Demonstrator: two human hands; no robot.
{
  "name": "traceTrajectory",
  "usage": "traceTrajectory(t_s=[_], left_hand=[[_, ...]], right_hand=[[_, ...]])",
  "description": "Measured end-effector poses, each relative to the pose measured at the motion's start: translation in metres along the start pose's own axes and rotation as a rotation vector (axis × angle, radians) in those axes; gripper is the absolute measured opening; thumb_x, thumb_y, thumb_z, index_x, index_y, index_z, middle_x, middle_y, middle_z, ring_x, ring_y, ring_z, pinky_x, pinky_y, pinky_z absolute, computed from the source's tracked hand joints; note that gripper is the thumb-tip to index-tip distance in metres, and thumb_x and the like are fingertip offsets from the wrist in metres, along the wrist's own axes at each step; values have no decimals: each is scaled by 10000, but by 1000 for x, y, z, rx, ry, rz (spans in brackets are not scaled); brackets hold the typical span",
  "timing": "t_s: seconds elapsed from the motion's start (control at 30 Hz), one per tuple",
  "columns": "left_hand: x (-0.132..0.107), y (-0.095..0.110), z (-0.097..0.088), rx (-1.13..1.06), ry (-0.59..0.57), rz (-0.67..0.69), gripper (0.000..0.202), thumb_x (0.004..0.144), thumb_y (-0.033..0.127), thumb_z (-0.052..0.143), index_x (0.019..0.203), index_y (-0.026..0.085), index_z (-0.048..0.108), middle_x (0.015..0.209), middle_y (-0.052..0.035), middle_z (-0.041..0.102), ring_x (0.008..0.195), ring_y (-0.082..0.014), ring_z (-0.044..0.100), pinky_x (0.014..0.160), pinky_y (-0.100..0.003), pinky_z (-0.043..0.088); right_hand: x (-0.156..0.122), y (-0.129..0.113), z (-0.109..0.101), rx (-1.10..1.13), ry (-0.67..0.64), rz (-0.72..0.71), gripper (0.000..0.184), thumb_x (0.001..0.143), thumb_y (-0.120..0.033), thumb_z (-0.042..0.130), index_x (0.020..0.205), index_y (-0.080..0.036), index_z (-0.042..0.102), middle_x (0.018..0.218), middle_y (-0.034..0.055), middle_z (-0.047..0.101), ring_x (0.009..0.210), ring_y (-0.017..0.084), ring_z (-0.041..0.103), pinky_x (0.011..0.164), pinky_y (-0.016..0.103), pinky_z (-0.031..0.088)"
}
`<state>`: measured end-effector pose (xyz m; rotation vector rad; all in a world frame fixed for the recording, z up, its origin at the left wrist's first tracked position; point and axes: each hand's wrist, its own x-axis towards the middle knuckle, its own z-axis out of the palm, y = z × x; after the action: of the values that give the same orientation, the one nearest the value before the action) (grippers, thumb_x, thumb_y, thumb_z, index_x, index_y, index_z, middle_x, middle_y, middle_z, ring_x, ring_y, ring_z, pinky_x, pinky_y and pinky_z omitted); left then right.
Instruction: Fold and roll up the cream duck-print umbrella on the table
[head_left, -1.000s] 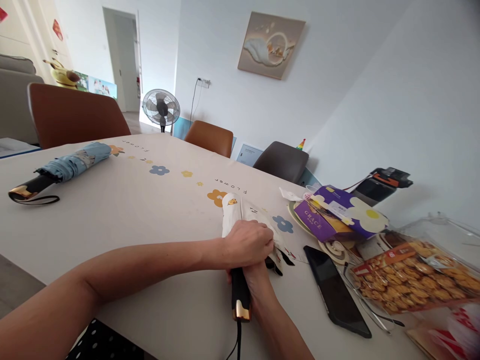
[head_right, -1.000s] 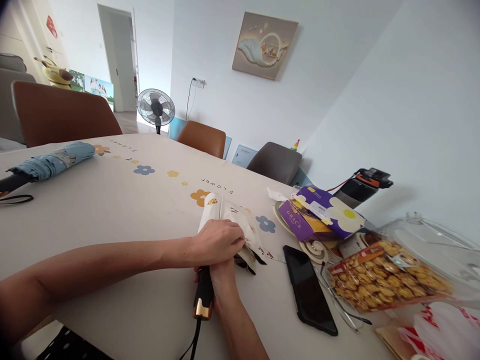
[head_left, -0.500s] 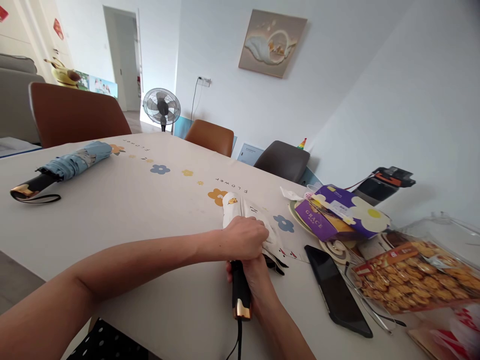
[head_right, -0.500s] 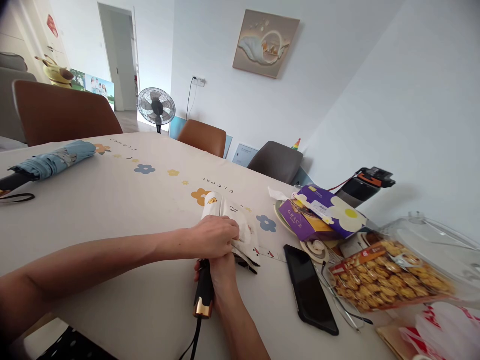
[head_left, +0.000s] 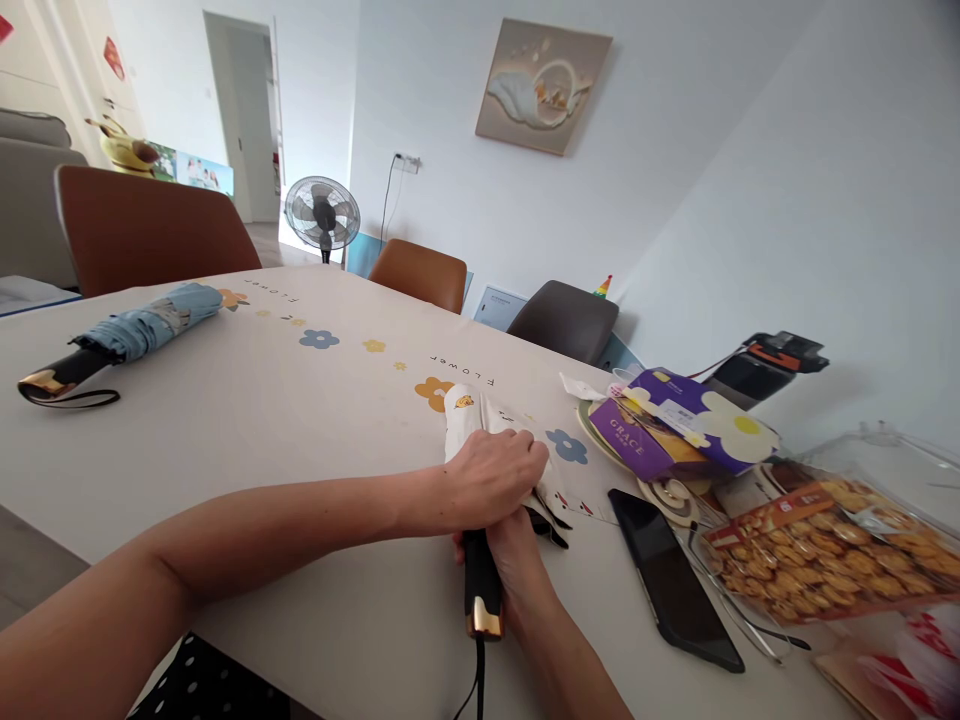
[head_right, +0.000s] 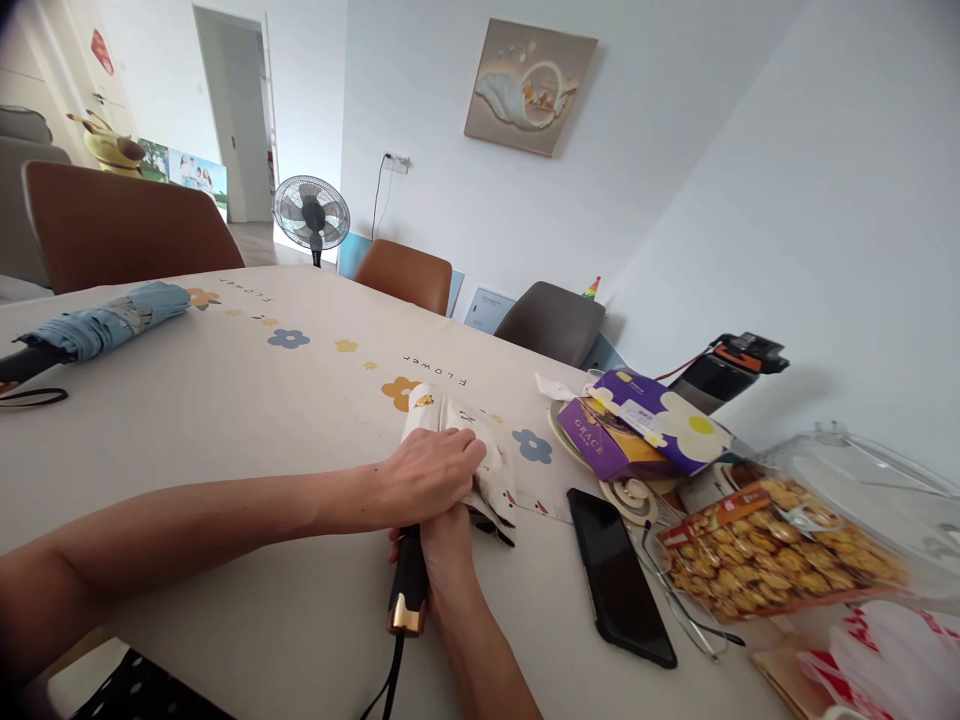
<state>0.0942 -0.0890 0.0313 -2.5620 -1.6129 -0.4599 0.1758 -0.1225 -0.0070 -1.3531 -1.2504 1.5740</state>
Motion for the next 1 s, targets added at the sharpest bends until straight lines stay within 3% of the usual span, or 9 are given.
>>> traceTrajectory(t_s=[0.23,0.7,0.8,1.0], left_hand=[[1,-4,-2,-2,-82,-9,197,737,76,420,915,161,420,841,-62,528,785,-196,536,552,-283,395],[4,-11,1,-71,-31,-75,117,761,144,390,780,160,505,770,-65,584,701,-191,572,535,-287,370],[4,-11,-6,-201,-18,-120,121,745,148,396,762,176,513,770,-35,600,703,-166,566,541,-264,378],[4,-15,-13,-777,-133,-306,185,701,141,421,844,212,515,811,28,610,549,-82,528,481,-194,406]], right_hand=[[2,0,-1,21,-39,50,124,619,-248,513,543,-151,521,478,53,572,378,125,491,380,233,360],[3,-3,1,41,-8,127,156,622,-258,556,524,-143,514,435,53,554,334,121,456,346,236,350],[0,-7,3,46,5,150,199,644,-287,568,532,-130,519,429,52,552,316,112,448,331,224,329],[-2,-11,7,69,25,183,234,661,-315,609,558,-125,517,441,48,561,304,102,445,328,213,333]])
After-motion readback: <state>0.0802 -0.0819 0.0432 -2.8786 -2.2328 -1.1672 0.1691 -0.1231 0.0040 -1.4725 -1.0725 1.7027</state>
